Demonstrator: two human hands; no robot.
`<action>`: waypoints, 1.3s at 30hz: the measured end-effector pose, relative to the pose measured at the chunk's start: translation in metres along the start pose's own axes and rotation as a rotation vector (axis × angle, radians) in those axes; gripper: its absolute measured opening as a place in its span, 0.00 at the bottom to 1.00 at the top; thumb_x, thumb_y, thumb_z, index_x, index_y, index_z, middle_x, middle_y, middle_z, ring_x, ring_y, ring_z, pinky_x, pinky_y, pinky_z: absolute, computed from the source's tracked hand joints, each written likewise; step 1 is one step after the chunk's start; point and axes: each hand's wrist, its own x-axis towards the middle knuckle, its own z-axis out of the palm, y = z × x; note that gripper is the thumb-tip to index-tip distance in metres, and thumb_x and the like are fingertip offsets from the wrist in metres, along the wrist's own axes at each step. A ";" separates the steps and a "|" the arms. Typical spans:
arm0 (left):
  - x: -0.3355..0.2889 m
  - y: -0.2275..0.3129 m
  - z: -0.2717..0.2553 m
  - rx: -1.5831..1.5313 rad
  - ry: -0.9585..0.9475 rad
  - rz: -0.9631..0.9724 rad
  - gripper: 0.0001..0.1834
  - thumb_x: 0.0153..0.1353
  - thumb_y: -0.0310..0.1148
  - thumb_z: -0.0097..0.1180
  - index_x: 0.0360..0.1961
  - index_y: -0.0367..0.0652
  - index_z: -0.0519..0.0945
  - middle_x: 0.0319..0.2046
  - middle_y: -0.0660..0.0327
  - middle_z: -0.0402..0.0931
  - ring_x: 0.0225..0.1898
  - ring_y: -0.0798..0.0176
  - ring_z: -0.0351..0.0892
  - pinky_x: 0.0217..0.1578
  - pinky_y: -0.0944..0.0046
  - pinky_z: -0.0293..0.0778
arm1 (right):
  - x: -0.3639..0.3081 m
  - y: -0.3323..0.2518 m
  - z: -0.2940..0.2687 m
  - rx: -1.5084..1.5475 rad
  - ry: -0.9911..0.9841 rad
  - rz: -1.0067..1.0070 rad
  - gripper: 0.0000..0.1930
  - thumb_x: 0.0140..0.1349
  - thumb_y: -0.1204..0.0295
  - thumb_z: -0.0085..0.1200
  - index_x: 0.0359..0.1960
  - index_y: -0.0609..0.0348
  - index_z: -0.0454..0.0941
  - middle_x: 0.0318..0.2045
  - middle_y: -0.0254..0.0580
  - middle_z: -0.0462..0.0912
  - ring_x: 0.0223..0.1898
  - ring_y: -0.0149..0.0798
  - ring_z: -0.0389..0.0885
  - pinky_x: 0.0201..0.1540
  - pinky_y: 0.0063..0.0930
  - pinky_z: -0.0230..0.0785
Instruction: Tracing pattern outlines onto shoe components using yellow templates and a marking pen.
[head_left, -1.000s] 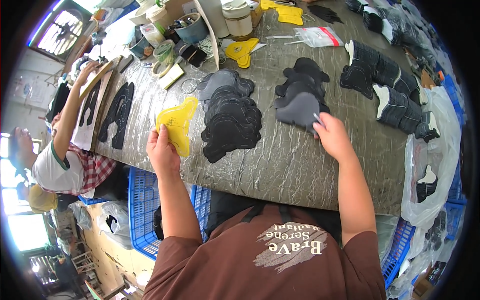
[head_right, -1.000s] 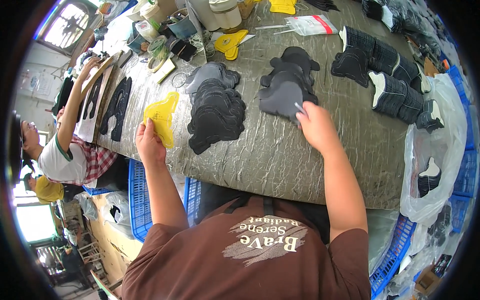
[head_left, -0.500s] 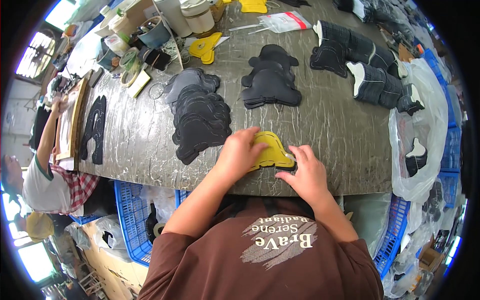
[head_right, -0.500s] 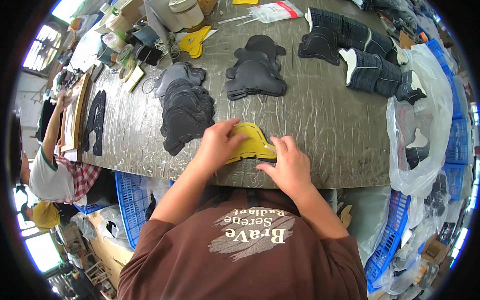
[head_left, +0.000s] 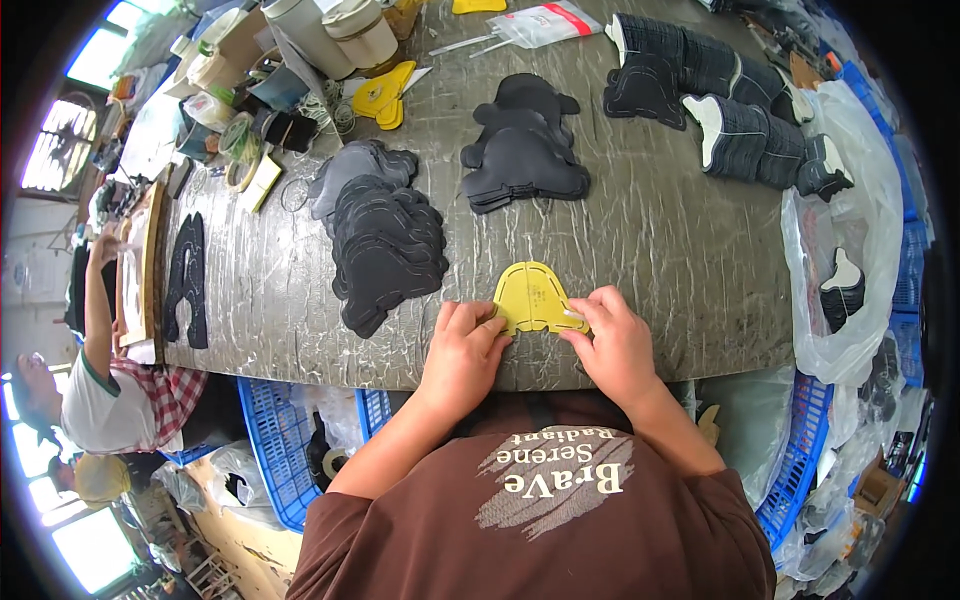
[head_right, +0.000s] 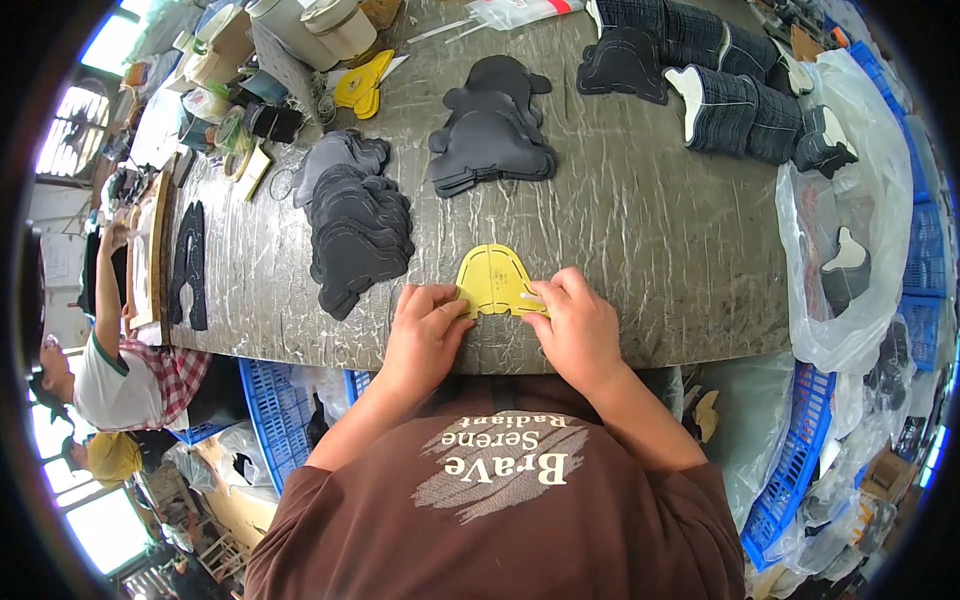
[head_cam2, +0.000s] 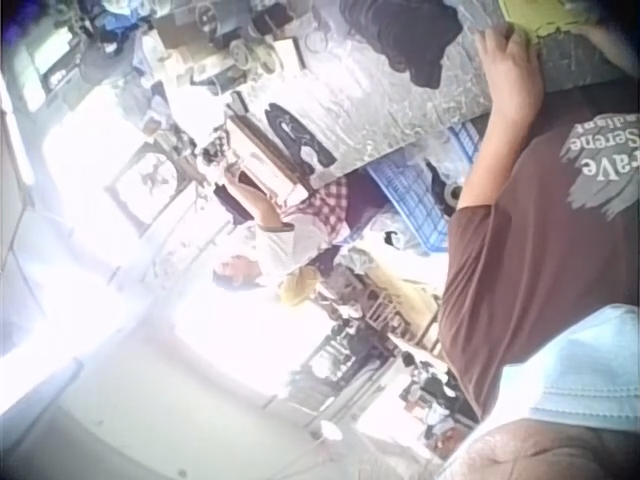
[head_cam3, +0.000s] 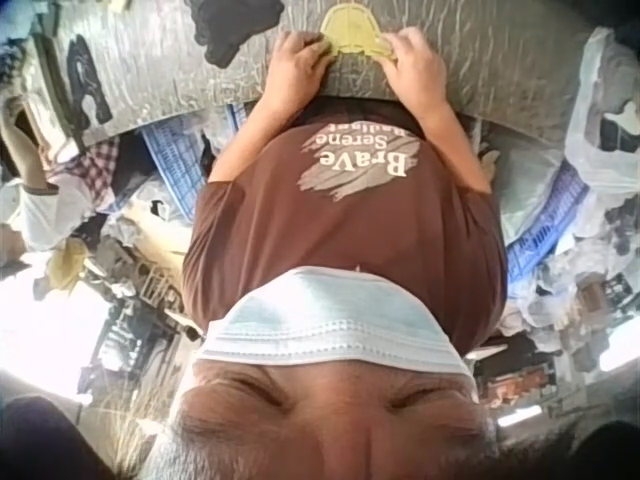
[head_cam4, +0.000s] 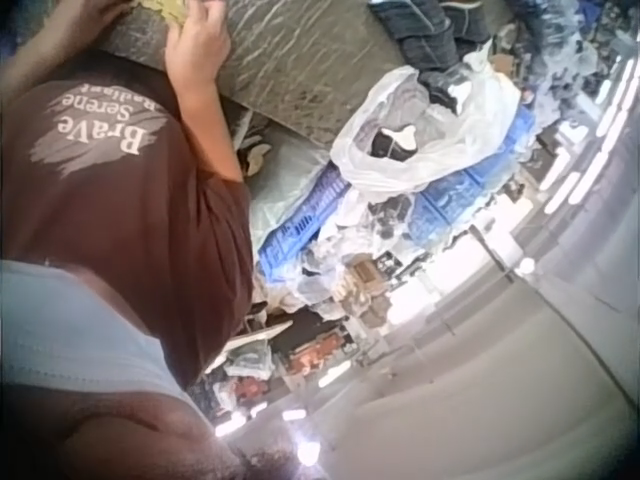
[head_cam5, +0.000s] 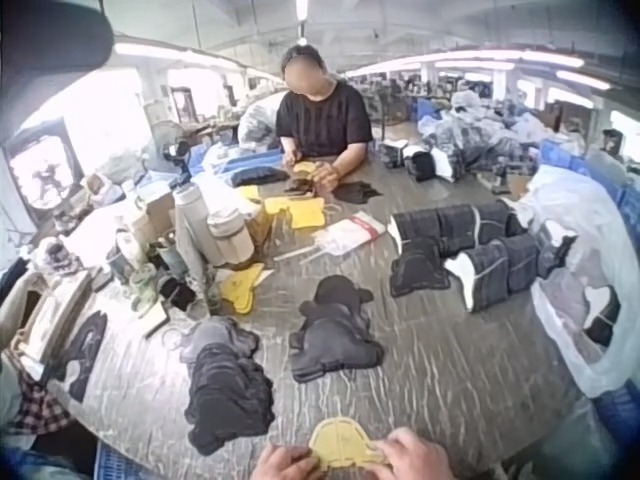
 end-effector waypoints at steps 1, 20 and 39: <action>0.000 0.000 0.001 -0.002 -0.001 0.001 0.14 0.47 0.23 0.66 0.38 0.35 0.81 0.41 0.54 0.75 0.42 0.48 0.72 0.44 0.55 0.72 | 0.000 0.000 0.000 0.010 0.003 -0.001 0.18 0.48 0.71 0.67 0.42 0.57 0.79 0.36 0.40 0.74 0.34 0.45 0.80 0.35 0.37 0.73; -0.002 0.003 0.002 0.001 0.043 -0.006 0.10 0.49 0.22 0.65 0.36 0.36 0.83 0.41 0.52 0.76 0.40 0.48 0.74 0.43 0.54 0.73 | -0.001 0.002 0.005 0.031 0.043 0.010 0.17 0.48 0.69 0.68 0.41 0.56 0.82 0.33 0.38 0.75 0.30 0.42 0.80 0.32 0.36 0.73; 0.002 0.031 0.012 0.607 -0.310 0.342 0.27 0.56 0.38 0.54 0.53 0.31 0.75 0.49 0.43 0.73 0.51 0.45 0.74 0.51 0.52 0.73 | 0.008 -0.003 -0.003 0.042 -0.005 0.000 0.14 0.49 0.73 0.67 0.39 0.59 0.82 0.34 0.40 0.76 0.31 0.44 0.79 0.33 0.36 0.72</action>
